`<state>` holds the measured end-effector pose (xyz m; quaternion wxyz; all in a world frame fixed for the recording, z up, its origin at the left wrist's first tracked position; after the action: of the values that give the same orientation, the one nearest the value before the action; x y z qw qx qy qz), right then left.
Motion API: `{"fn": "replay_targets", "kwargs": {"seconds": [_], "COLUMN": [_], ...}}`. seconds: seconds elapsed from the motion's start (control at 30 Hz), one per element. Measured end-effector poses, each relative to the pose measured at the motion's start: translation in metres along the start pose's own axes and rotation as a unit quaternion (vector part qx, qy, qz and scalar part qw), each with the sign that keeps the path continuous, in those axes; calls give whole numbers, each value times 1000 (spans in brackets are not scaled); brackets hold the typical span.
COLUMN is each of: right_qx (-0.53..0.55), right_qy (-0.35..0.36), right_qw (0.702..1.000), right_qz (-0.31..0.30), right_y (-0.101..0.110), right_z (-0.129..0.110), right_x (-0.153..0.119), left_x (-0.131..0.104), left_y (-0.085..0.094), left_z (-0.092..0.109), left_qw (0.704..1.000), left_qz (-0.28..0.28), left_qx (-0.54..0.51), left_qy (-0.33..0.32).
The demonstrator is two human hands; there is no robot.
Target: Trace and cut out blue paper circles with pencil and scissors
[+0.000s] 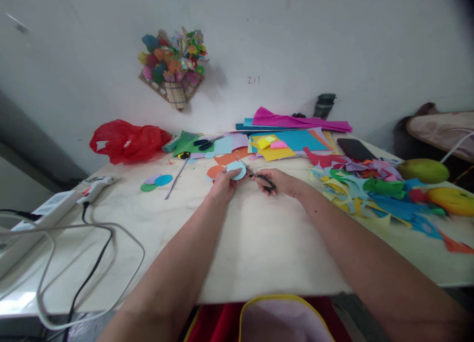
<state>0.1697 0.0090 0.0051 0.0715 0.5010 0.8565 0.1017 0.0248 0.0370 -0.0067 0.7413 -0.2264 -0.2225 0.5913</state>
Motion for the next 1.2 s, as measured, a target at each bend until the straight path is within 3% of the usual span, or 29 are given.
{"fn": "replay_targets", "kwargs": {"seconds": [0.33,0.57,0.93,1.2], "right_qx": [-9,-2,-2,-8], "right_qy": [-16,-31,-43,-22], "right_qw": [1000,999,998,999], "right_qz": [4,-17,-38,-24], "right_y": [2,3,5,6], "right_z": [-1,-4,-10,-7], "right_x": [-2,-5,-13,-10], "left_x": [0,-1,-5,-5], "left_y": [0,-2,-5,-4], "left_z": [0,0,0,1], "left_qw": [1000,999,995,990], "left_qz": [-5,-39,-57,-58], "left_qx": [17,36,67,112], "left_qy": [6,7,46,63]}}
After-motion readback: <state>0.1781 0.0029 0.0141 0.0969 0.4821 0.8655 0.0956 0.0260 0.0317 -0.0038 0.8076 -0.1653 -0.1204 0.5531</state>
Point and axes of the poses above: each hand's wrist, its own x-axis towards the middle knuckle, its own y-axis out of the back of the hand, z = x × y, the point moved 5 cm from there along x, towards the middle knuckle, and after that the axes turned 3 degrees about x, right-handed, at the moved point
